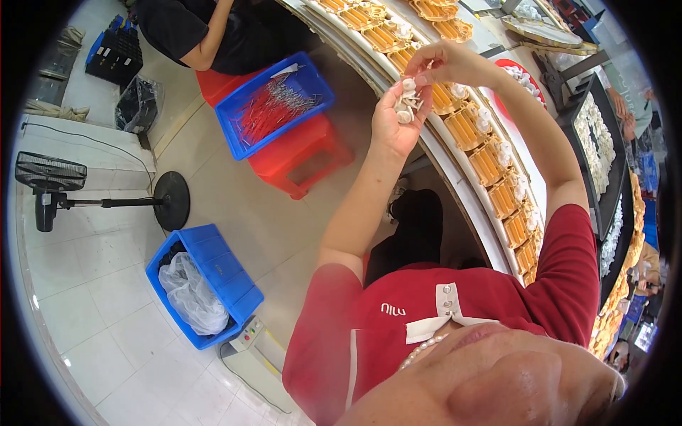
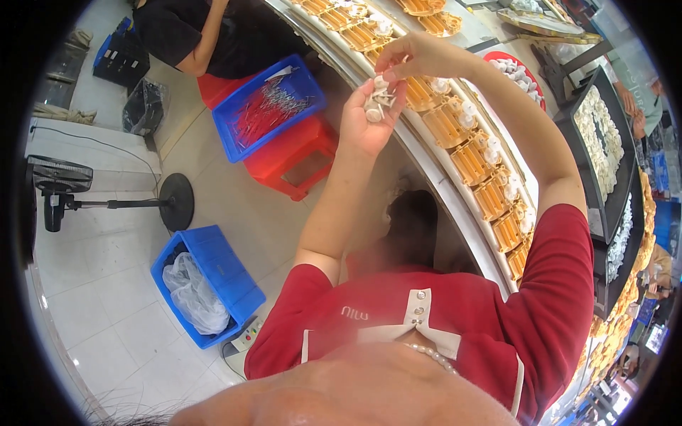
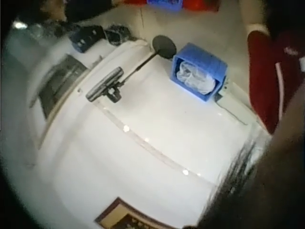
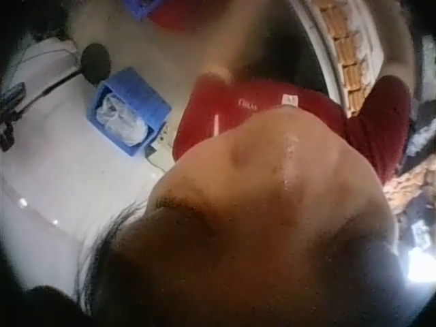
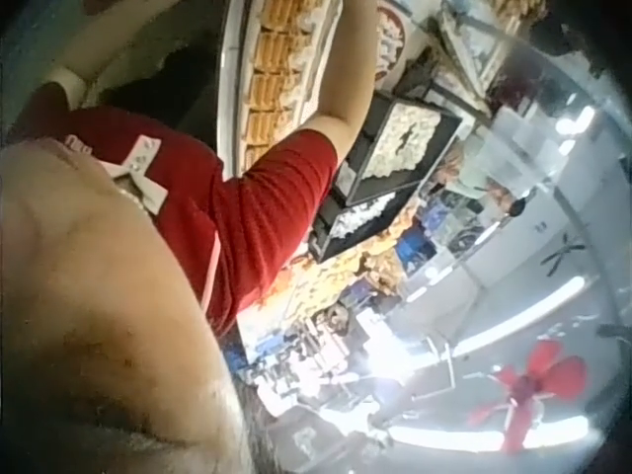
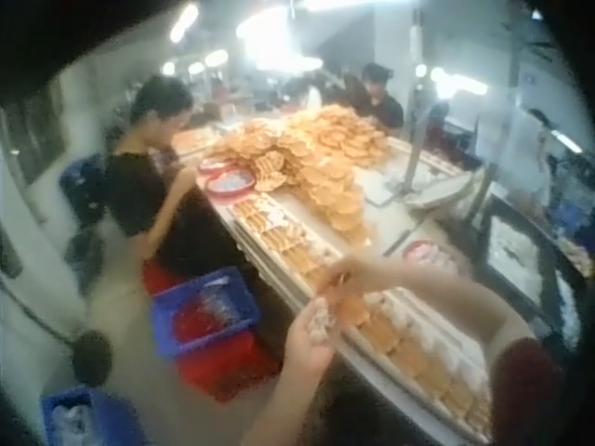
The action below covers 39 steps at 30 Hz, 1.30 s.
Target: The person assembles small white plastic parts into larger gold-colored plastic components by hand, placing them together on a production tray.
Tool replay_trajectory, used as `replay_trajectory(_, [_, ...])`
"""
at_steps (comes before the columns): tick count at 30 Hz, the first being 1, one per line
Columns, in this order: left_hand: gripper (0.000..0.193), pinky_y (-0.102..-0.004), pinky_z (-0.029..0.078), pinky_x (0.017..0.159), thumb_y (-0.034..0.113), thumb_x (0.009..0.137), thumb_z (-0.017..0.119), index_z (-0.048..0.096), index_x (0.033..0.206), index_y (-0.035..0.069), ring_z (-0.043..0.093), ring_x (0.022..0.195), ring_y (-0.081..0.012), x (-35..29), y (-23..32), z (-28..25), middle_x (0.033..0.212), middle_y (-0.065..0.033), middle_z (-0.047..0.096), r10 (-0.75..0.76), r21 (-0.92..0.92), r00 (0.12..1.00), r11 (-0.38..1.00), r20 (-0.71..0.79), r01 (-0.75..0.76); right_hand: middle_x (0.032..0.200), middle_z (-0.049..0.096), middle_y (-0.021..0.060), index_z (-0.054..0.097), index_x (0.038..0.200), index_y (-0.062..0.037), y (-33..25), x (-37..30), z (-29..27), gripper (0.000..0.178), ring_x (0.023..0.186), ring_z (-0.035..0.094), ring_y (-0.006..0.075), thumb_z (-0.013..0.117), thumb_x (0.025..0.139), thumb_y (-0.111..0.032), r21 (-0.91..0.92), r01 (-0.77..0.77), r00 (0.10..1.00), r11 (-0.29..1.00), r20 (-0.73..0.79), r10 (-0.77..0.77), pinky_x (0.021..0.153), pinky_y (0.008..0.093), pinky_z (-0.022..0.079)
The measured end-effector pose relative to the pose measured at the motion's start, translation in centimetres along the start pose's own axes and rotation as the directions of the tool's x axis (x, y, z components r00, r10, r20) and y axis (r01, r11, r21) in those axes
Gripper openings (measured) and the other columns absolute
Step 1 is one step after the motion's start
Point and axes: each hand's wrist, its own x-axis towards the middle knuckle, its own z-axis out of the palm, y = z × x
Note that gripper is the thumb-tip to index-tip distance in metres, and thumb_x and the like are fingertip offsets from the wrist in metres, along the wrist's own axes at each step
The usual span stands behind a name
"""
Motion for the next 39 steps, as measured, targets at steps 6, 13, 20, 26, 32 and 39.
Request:
replay_trajectory(6, [0.025, -0.0391, 0.051, 0.086, 0.009, 0.089, 0.045, 0.044, 0.111, -0.004, 0.057, 0.097, -0.0254, 0.3, -1.0, 0.1, 0.103, -0.0142, 0.055, -0.065, 0.04, 0.998, 0.997, 0.017, 0.064, 0.076, 0.063, 0.0026, 0.062, 0.096, -0.0004, 1.2, -1.7, 1.5, 0.019, 0.07, 0.057, 0.0077, 0.067, 0.08, -0.01, 0.041, 0.021, 0.988, 0.999, -0.154, -0.014, 0.064, 0.0225, 0.047])
replay_trajectory(13, [0.025, -0.0392, 0.052, 0.085, 0.008, 0.089, 0.045, 0.045, 0.111, -0.005, 0.057, 0.096, -0.0257, 0.2, -2.5, 0.3, 0.103, -0.0143, 0.055, -0.09, 0.078, 0.996, 0.993, 0.007, 0.089, 0.077, 0.064, 0.0046, 0.061, 0.091, 0.0004, 0.7, -3.5, 1.1, 0.012, 0.07, 0.058, 0.0081, 0.063, 0.082, -0.008, -0.024, -0.071, 0.992, 0.997, -0.11, 0.068, 0.065, 0.0229, 0.047])
replay_trajectory(20, [0.025, -0.0361, 0.053, 0.084, 0.006, 0.089, 0.049, 0.045, 0.112, -0.005, 0.057, 0.093, -0.0247, -0.6, -3.2, 1.4, 0.104, -0.0142, 0.054, -0.07, 0.097, 0.998, 0.993, 0.008, 0.068, 0.078, 0.062, 0.0054, 0.057, 0.09, -0.0003, 0.5, -5.1, 1.1, 0.011, 0.071, 0.058, 0.0108, 0.06, 0.084, -0.01, -0.082, -0.004, 0.968, 0.997, -0.25, -0.017, 0.065, 0.0256, 0.047])
replay_trajectory(26, [0.025, -0.0342, 0.053, 0.082, 0.007, 0.088, 0.054, 0.048, 0.11, -0.003, 0.056, 0.093, -0.0227, -0.8, -3.6, 1.4, 0.104, -0.0129, 0.054, -0.031, 0.119, 0.999, 0.992, -0.035, 0.035, 0.084, 0.061, 0.0093, 0.054, 0.085, -0.0002, -0.2, -6.7, 2.4, 0.012, 0.077, 0.061, 0.0205, 0.06, 0.083, -0.01, -0.319, 0.099, 0.885, 0.942, -0.405, -0.231, 0.067, 0.0311, 0.048])
replay_trajectory(32, [0.016, -0.0339, 0.051, 0.081, 0.006, 0.087, 0.057, 0.052, 0.101, 0.006, 0.057, 0.09, -0.0177, -1.3, -4.0, 1.4, 0.098, -0.0071, 0.058, -0.002, 0.242, 0.999, 0.97, -0.035, 0.01, 0.081, 0.061, 0.0112, 0.053, 0.08, -0.0008, -0.9, -7.4, 2.2, 0.012, 0.076, 0.061, 0.0266, 0.062, 0.079, -0.009, -0.408, 0.147, 0.926, 0.901, -0.265, -0.27, 0.068, 0.0331, 0.049])
replay_trajectory(39, [0.018, -0.0343, 0.053, 0.081, 0.007, 0.087, 0.056, 0.052, 0.103, 0.002, 0.057, 0.093, -0.0227, -0.7, -4.1, 0.9, 0.099, -0.0109, 0.056, -0.014, 0.167, 0.999, 0.986, -0.049, 0.022, 0.093, 0.061, 0.0002, 0.059, 0.1, -0.0039, 2.6, -4.6, -0.9, 0.019, 0.085, 0.056, 0.0075, 0.063, 0.084, -0.011, 0.238, -0.028, 0.971, 0.971, -0.226, 0.083, 0.08, 0.0237, 0.046])
